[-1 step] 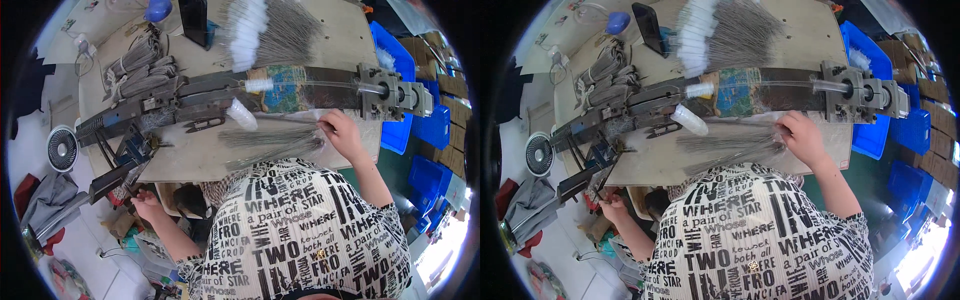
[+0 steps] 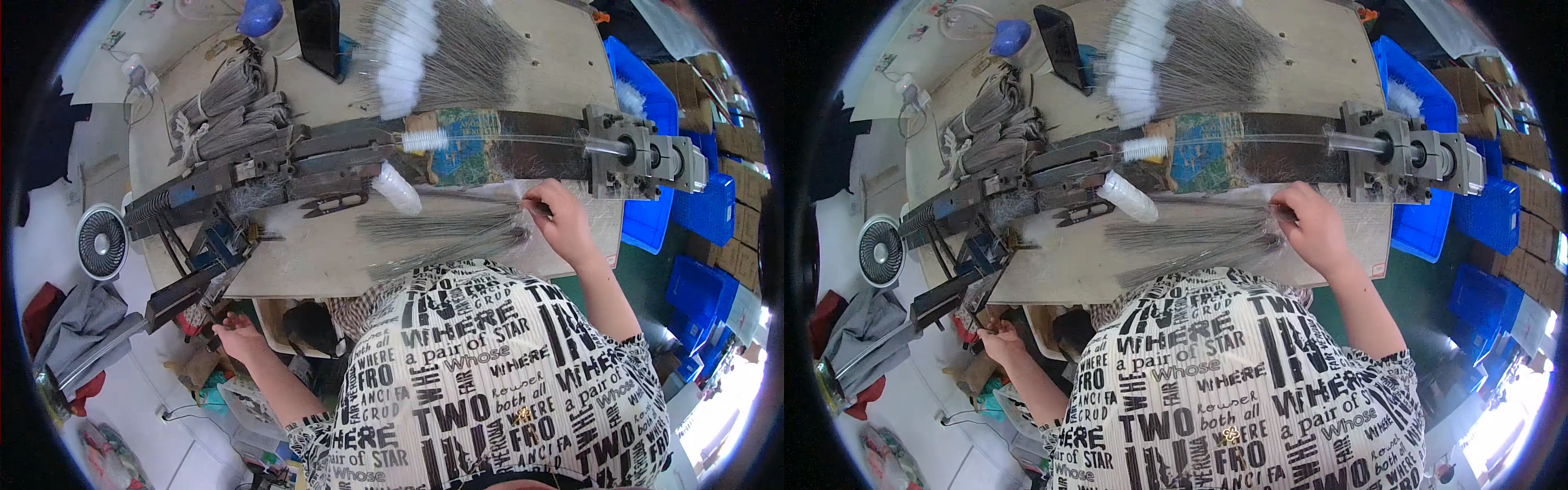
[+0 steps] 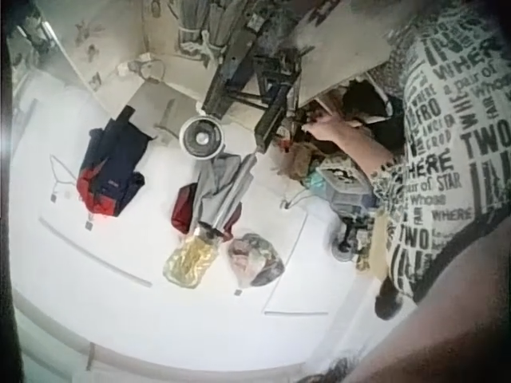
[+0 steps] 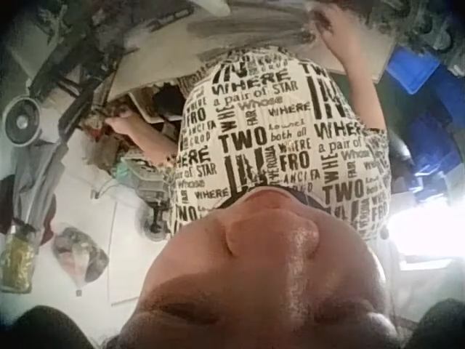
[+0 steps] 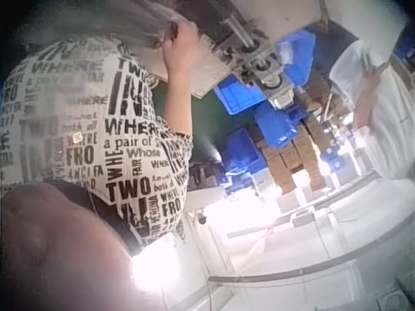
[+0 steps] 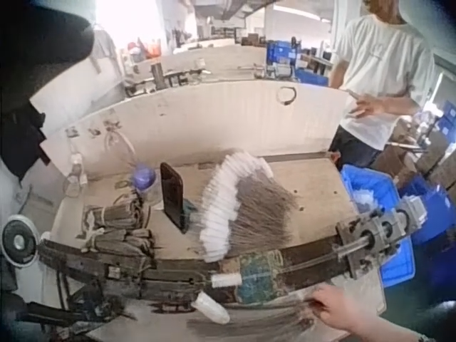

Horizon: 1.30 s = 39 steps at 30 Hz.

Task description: The person is assembling brushes by inserting bristles into a metal frame using a specialized machine.

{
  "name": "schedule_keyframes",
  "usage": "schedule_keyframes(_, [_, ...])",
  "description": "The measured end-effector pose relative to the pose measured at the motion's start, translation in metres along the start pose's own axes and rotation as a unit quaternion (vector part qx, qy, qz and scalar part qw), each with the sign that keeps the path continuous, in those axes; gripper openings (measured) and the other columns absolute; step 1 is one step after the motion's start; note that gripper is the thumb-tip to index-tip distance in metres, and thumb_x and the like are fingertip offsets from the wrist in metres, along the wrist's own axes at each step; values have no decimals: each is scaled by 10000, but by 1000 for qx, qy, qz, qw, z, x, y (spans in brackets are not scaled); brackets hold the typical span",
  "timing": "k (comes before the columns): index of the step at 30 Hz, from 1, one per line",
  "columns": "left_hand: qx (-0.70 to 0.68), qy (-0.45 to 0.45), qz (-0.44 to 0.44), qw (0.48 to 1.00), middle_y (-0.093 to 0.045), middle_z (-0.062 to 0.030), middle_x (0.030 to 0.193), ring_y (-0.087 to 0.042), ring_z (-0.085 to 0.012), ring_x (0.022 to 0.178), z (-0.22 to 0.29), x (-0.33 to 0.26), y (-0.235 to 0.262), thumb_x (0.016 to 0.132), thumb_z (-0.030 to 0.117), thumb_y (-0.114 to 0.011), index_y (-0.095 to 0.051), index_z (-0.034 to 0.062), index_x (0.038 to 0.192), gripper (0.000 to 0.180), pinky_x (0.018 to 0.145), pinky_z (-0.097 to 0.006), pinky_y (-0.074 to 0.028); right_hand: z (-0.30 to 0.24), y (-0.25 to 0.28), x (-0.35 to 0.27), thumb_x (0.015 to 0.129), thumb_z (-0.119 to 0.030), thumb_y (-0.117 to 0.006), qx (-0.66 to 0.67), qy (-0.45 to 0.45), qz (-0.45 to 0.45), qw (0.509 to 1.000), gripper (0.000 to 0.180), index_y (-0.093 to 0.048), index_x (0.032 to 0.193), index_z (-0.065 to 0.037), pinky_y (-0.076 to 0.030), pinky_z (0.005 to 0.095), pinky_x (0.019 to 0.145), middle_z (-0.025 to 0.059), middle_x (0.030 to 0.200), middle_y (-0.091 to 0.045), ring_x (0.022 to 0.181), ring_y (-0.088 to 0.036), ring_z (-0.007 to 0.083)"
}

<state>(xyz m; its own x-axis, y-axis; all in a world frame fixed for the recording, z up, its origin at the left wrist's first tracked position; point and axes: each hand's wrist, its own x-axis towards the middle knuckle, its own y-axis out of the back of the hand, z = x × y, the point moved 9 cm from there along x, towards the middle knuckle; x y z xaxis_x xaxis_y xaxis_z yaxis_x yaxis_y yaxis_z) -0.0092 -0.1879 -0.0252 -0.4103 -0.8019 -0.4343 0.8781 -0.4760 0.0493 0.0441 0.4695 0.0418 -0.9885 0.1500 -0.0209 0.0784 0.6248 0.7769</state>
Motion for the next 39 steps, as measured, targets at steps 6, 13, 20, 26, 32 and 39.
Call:
schedule_keyframes(6, [-18,-13,-88,996,-571,-40,997,-548,-185,916,-35,-55,-30,1027,396,-452,-522,83,1065,323,808,-327,-428,30,22,-30,922,-88,-646,399,-246,126,874,92,-601,995,-56,-426,261,566,21,865,-584,648,-541,95])
schedule_keyframes(13, [205,-328,-729,565,-542,-78,1290,-533,-191,1126,-13,-358,-228,942,297,-649,-405,71,1426,587,943,-384,-441,-94,113,30,899,-88,-677,445,137,88,880,100,-596,917,-32,-390,228,522,77,847,-592,659,-533,117])
schedule_keyframes(20, [203,-65,-652,728,-636,-24,852,-569,-118,738,-45,-299,-211,1004,227,-559,-629,7,1131,264,674,-264,-460,-161,67,63,946,-154,-616,367,67,-25,927,182,-683,1044,-15,-546,342,754,137,1054,-706,844,-686,240])
schedule_keyframes(26, [117,-110,-653,740,-393,48,660,-335,-55,558,-20,-319,-221,1041,561,-286,-599,35,1089,614,499,-240,-272,-91,-118,59,1014,-475,-387,235,-98,-206,945,537,-525,1322,-58,-423,459,1006,209,1244,-599,1164,-551,414])
schedule_keyframes(32, [62,-164,-664,727,-432,42,659,-342,-39,531,85,-356,-316,1063,508,-252,-615,8,1147,624,483,-199,-264,-132,29,61,862,-230,-647,-62,181,-101,976,287,-645,1123,-111,-503,398,777,61,993,-647,958,-640,245])
schedule_keyframes(39, [96,-226,-756,606,-463,35,672,-377,-42,583,44,-390,-289,1074,392,-334,-631,-7,1158,505,529,-209,-288,-75,73,60,724,-140,-650,-321,184,-14,929,133,-672,855,-142,-437,382,611,14,664,-579,706,-594,234])
